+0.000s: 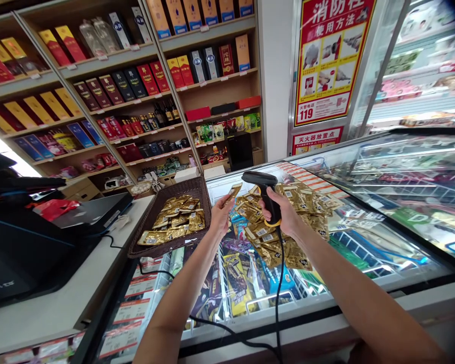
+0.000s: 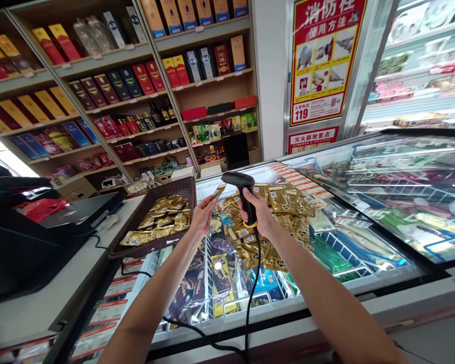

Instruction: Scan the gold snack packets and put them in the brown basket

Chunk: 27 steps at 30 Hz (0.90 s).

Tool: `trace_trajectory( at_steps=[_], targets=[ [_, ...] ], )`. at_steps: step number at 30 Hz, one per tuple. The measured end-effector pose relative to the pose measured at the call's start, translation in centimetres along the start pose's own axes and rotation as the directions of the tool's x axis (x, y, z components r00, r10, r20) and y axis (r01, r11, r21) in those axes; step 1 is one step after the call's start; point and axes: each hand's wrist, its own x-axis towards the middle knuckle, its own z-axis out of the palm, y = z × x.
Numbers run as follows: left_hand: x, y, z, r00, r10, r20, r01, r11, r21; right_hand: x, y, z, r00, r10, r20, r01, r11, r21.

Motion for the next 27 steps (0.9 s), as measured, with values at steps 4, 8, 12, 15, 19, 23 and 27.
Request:
trace_trajectory(
  at_steps=[4, 8, 12, 15, 19, 23, 27],
  targets=[
    [0.7, 2.0, -1.2, 0.993, 0.121, -0.013, -0.117, 0.976, 0.184, 0.0, 0.3, -0.1, 1.000, 0.009, 0.011, -0.008, 1.000, -0.021],
    [1.5, 3.4, -2.6, 0.956, 0.291, 0.028, -0.276, 0.866, 0.418, -0.1, 0.7, 0.3, 1.000, -0.003, 0.028, 0.005, 0.997, -0.072],
    [1.6, 4.0, -3.1, 0.944, 0.323, 0.064, -0.315, 0.828, 0.464, -0.4, 1.2, 0.7, 0.999, -0.004, 0.050, 0.012, 0.988, -0.151],
    [1.4, 4.0, -3.0, 0.944, 0.323, 0.070, -0.319, 0.836, 0.446, -0.6, 1.3, 0.9, 0.998, -0.003, 0.063, 0.016, 0.981, -0.196],
    [1.4, 3.9, -2.9, 0.949, 0.308, 0.065, -0.304, 0.844, 0.442, -0.8, 1.3, 1.2, 0.998, 0.005, 0.060, 0.009, 0.973, -0.229],
    [1.3, 4.0, -2.9, 0.951, 0.303, 0.058, -0.299, 0.859, 0.415, -0.8, 1.3, 1.2, 0.998, 0.007, 0.068, 0.008, 0.974, -0.225],
    [1.1, 3.9, -2.6, 0.952, 0.300, 0.052, -0.294, 0.860, 0.417, -0.8, 1.5, 0.9, 0.997, 0.024, 0.079, -0.006, 0.975, -0.221]
  ],
)
